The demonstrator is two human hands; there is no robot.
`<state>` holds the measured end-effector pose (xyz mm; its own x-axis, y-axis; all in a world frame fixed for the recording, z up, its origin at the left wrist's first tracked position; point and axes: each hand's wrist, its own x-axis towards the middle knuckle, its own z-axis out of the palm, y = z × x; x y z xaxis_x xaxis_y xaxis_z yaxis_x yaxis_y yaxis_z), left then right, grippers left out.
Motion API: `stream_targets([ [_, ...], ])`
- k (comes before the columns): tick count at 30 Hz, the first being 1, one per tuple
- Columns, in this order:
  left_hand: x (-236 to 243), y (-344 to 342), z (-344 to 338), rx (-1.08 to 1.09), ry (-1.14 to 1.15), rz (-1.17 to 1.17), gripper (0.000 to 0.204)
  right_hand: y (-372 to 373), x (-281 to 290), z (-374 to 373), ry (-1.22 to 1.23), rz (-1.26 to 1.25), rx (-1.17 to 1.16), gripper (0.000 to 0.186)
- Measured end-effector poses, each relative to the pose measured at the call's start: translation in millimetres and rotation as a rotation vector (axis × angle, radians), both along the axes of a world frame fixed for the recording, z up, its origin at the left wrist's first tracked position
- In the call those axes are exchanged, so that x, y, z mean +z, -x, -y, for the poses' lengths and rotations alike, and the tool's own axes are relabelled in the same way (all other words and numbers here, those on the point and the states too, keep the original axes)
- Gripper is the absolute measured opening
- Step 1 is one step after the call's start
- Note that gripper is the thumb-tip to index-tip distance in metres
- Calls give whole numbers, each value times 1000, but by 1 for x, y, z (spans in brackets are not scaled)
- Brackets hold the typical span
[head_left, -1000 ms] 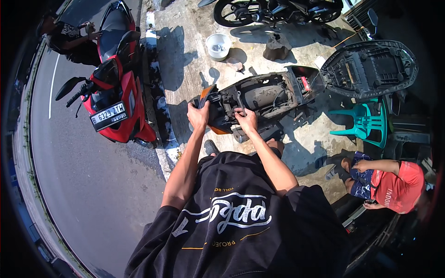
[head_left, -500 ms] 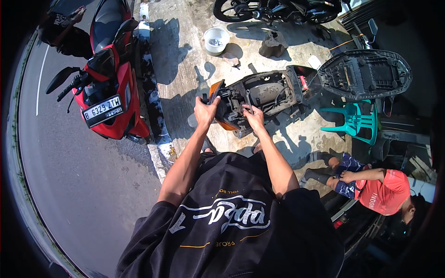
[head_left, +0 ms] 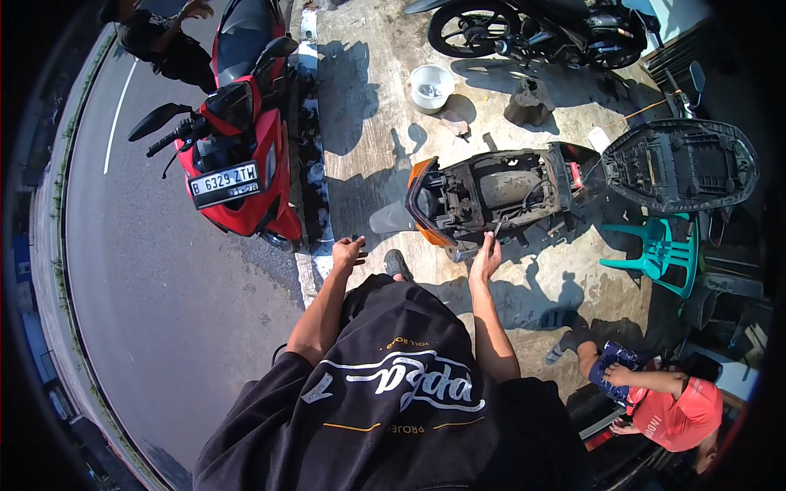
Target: The recorder is repairing the rear section of a motorcycle using a wrench.
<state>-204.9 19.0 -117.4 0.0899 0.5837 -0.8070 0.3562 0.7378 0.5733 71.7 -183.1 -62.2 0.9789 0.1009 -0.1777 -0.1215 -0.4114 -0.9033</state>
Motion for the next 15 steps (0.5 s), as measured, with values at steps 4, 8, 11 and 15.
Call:
stream_targets([
  [4, 9, 70, -6, -39, 3, -78, 26, 28, -43, 73, 73, -46, -205, 41],
  [8, -9, 113, -39, -38, -20, -198, 48, 81, -108, 176, 400, -258, -322, 39],
  [11, -32, 103, -59, -48, -51, -295, 51, 126, -162, 269, 236, -838, -306, 38],
  [15, -82, 78, -105, -398, -302, -418, 50, 186, -163, 294, 361, -1163, -480, 21],
])
